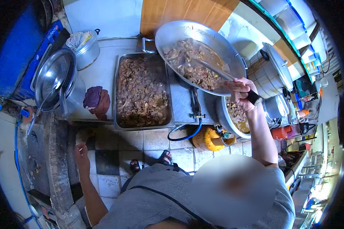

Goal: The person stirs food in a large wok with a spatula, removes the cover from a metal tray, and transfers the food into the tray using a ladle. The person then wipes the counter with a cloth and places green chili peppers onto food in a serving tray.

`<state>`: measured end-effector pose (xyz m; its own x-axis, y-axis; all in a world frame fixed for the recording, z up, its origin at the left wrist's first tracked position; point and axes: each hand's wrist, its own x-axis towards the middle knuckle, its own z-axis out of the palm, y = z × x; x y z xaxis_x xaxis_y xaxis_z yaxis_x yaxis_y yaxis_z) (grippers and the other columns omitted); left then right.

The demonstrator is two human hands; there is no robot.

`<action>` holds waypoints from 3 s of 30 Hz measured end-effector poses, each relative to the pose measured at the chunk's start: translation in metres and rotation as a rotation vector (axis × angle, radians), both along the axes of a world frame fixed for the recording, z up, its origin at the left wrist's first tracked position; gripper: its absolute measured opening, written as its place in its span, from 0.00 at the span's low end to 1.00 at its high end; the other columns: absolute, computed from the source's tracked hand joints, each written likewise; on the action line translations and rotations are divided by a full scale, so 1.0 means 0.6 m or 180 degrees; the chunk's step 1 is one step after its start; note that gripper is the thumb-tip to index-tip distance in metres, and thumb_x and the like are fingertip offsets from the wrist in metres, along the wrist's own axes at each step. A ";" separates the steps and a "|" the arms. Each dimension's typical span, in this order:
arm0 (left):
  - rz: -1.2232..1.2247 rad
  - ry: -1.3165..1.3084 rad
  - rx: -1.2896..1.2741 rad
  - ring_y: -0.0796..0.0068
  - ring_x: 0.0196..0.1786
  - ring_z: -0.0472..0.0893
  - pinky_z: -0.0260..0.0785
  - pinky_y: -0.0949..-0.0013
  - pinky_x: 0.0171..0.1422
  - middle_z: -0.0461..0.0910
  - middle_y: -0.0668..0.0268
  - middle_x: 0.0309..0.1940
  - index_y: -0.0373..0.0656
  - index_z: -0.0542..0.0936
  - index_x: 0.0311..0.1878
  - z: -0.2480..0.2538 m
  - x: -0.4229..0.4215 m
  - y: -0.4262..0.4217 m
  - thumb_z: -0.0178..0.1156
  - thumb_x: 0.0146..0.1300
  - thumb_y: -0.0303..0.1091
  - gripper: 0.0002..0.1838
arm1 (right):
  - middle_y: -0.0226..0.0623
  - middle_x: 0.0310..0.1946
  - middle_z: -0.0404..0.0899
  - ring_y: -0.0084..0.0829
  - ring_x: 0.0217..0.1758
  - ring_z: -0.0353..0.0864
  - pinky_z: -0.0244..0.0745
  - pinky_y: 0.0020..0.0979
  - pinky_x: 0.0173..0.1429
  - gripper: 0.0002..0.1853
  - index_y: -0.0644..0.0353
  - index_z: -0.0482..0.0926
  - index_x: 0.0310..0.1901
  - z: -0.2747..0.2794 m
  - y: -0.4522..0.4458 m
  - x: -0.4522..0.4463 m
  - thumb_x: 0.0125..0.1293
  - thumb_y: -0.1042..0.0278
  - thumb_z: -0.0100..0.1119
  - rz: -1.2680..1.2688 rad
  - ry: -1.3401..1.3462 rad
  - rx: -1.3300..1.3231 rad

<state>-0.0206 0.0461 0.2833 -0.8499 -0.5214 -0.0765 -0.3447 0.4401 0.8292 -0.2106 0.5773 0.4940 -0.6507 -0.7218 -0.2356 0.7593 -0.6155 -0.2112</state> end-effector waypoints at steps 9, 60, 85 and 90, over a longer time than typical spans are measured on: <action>-0.0365 0.0396 0.0439 0.75 0.36 0.70 0.62 0.75 0.43 0.72 0.66 0.35 0.40 0.72 0.41 -0.024 -0.042 0.019 0.52 0.61 0.33 0.09 | 0.30 0.14 0.68 0.18 0.11 0.64 0.60 0.18 0.16 0.09 0.66 0.66 0.27 0.083 0.004 0.063 0.63 0.75 0.37 -0.0167 -0.0070 0.0290; -0.0413 0.0340 -0.0009 0.73 0.35 0.71 0.65 0.73 0.42 0.73 0.62 0.36 0.39 0.73 0.42 -0.007 -0.012 -0.036 0.52 0.61 0.33 0.10 | 0.34 0.14 0.66 0.25 0.10 0.62 0.57 0.25 0.13 0.07 0.63 0.64 0.32 -0.196 -0.227 0.202 0.50 0.80 0.47 0.0207 0.1124 0.4071; -0.0114 0.0270 0.0211 0.75 0.36 0.72 0.64 0.74 0.43 0.73 0.65 0.36 0.41 0.73 0.42 0.024 0.039 -0.058 0.52 0.61 0.34 0.09 | 0.57 0.31 0.76 0.54 0.34 0.78 0.73 0.46 0.37 0.17 0.64 0.62 0.46 -0.385 -0.302 0.025 0.55 0.70 0.48 0.0851 0.3016 0.7352; -0.0167 0.0255 0.0191 0.75 0.35 0.72 0.64 0.74 0.42 0.74 0.64 0.35 0.40 0.73 0.41 0.005 0.032 -0.052 0.52 0.61 0.34 0.09 | 0.53 0.25 0.77 0.54 0.27 0.78 0.73 0.48 0.30 0.17 0.60 0.59 0.45 -0.354 -0.279 0.108 0.53 0.74 0.47 0.0537 0.3176 0.7634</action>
<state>-0.0015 0.0147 0.2861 -0.8805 -0.4727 -0.0369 -0.2540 0.4046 0.8785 -0.1458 0.4096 0.2818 -0.9902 0.0743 -0.1183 0.0975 0.9740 -0.2045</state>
